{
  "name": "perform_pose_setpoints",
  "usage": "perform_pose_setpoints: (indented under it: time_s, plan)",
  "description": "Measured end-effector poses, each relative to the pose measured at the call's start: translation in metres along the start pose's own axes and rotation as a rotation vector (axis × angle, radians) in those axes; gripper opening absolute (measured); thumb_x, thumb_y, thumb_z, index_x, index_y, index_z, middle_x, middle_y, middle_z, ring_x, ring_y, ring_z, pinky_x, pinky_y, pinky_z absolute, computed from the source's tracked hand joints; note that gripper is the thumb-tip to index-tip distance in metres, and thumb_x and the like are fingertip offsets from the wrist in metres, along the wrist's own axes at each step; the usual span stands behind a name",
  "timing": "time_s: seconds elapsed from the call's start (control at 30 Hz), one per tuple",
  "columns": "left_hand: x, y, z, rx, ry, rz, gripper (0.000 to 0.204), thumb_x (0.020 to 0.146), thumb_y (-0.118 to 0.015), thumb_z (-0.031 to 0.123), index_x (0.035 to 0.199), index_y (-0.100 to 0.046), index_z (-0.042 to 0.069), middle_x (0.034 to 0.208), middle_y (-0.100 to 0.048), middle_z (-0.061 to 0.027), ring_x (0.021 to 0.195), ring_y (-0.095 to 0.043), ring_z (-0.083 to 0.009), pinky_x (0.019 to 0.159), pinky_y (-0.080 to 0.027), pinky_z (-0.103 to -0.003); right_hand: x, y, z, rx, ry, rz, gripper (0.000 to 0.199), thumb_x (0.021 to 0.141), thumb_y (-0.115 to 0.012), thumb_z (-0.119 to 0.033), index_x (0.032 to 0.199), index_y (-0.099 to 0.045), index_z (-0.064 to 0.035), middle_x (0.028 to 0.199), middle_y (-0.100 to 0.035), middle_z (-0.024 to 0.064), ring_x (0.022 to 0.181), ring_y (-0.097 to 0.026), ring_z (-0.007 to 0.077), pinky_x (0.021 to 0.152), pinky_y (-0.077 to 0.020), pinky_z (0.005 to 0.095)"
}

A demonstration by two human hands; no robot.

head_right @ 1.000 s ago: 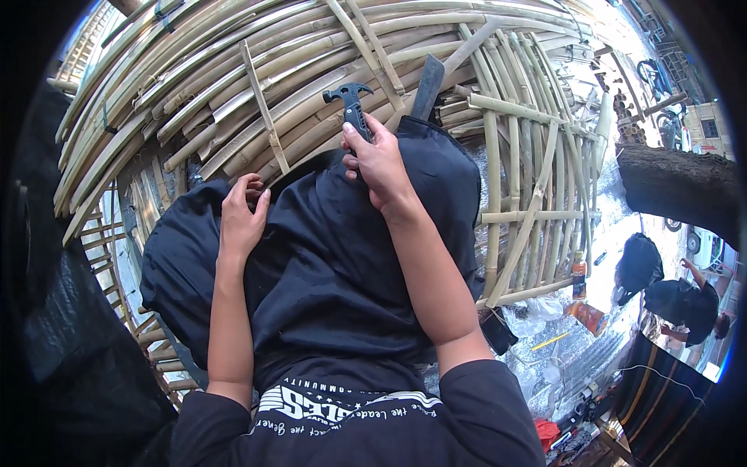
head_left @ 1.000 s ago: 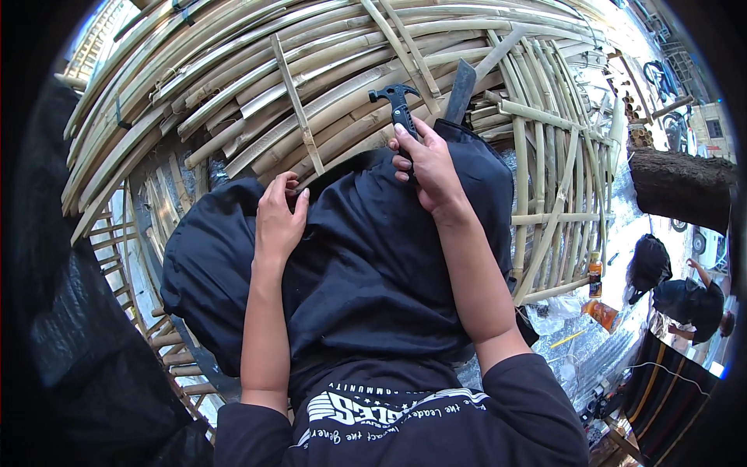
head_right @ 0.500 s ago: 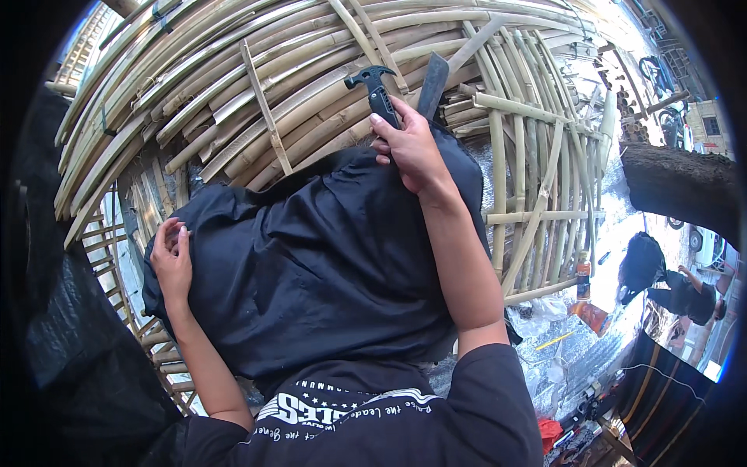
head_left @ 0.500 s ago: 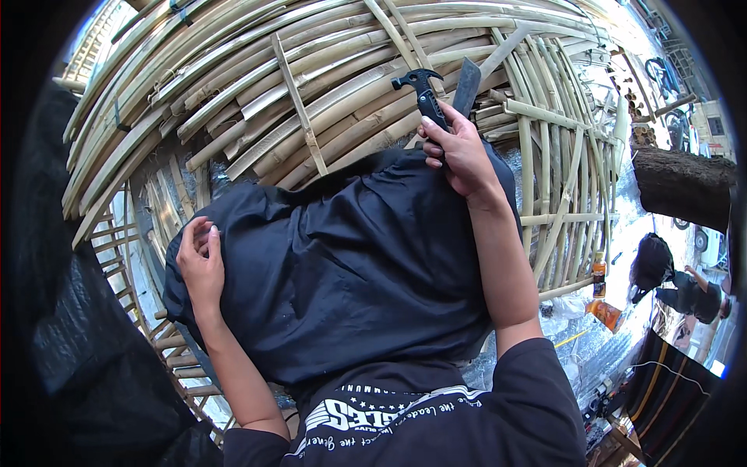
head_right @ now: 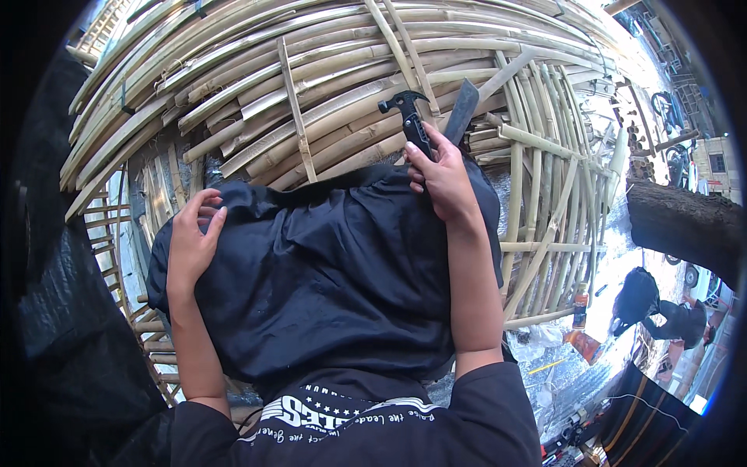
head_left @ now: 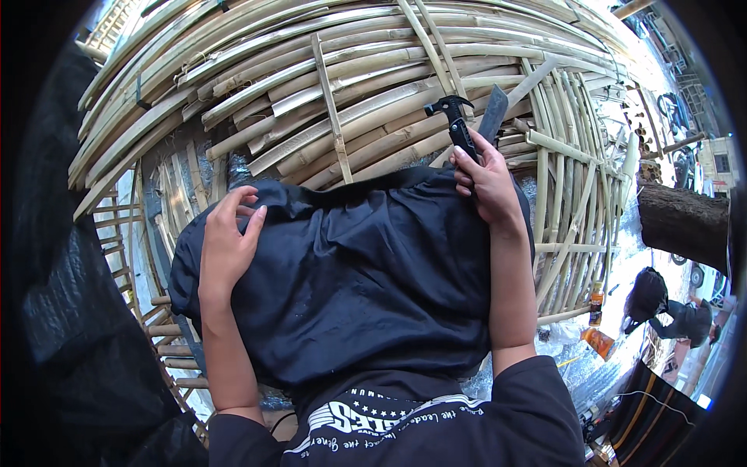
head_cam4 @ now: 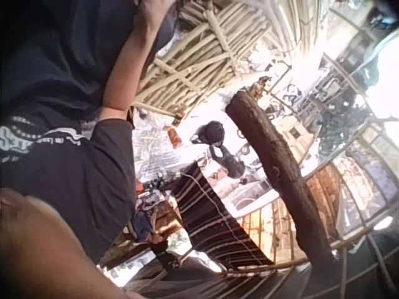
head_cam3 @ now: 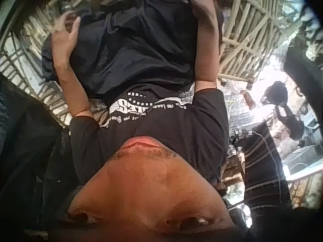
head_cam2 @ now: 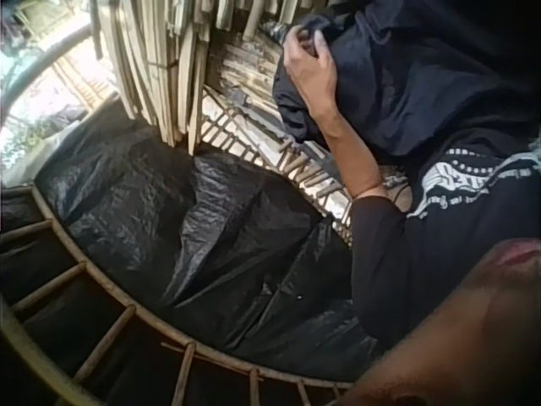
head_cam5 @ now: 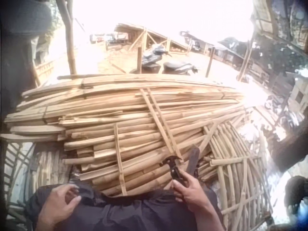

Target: The person splits a bamboo strip into thinner pieces using a small hammer and their hands while sitting among a pile of bamboo materials.

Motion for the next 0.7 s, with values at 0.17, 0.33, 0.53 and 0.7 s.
perform_pose_setpoints:
  time_s: [0.17, 0.33, 0.53, 0.7]
  plan:
    - [0.1, -0.04, 0.031, -0.14, -0.165, -0.152, 0.029, 0.095, -0.07, 0.017, 0.119, -0.066, 0.001, 0.1, -0.073, -0.0116, 0.089, -0.07, -0.0191, 0.078, -0.056, -0.034, -0.005, -0.007, 0.0, -0.031, -0.034, -0.009, 0.063, 0.101, -0.067, -0.009, 0.156, -0.036, -0.0031, 0.089, -0.059, 0.0013, 0.062, -0.049, 0.0046, 0.05, -0.0412, 0.021]
    - [0.223, -0.08, -0.011, -0.147, -0.152, 0.178, 0.034, 0.089, -0.076, 0.021, 0.116, -0.068, 0.001, 0.093, -0.072, -0.0099, 0.085, -0.07, -0.0195, 0.075, -0.057, -0.033, 0.001, -0.013, 0.001, -0.036, -0.053, -0.035, 0.063, 0.102, -0.066, -0.009, 0.157, -0.036, -0.0047, 0.09, -0.059, 0.0014, 0.062, -0.048, 0.0045, 0.05, -0.0409, 0.0208]
    - [0.288, -0.108, -0.012, -0.052, -0.208, 0.622, 0.05, 0.081, -0.086, 0.035, 0.12, -0.069, 0.008, 0.095, -0.066, -0.0074, 0.086, -0.064, -0.0201, 0.079, -0.055, -0.036, 0.002, -0.005, 0.001, 0.024, -0.097, -0.01, 0.066, 0.102, -0.065, -0.009, 0.159, -0.032, -0.0059, 0.092, -0.06, 0.0022, 0.062, -0.048, 0.0044, 0.05, -0.0404, 0.0208]
    - [0.307, -0.127, -0.021, -0.072, -0.116, 0.678, 0.037, 0.081, -0.087, 0.035, 0.108, -0.073, 0.013, 0.088, -0.068, -0.0035, 0.086, -0.067, -0.0227, 0.078, -0.054, -0.04, 0.009, -0.007, -0.002, 0.003, -0.132, -0.024, 0.064, 0.102, -0.065, -0.01, 0.158, -0.033, -0.0056, 0.095, -0.059, 0.0033, 0.061, -0.045, 0.0031, 0.05, -0.039, 0.0198]
Point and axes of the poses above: each hand's wrist, its own x-axis towards the middle knuckle, its own y-axis out of the back of the hand, z = x × y, the point moved 7 cm from there along x, towards the middle knuckle
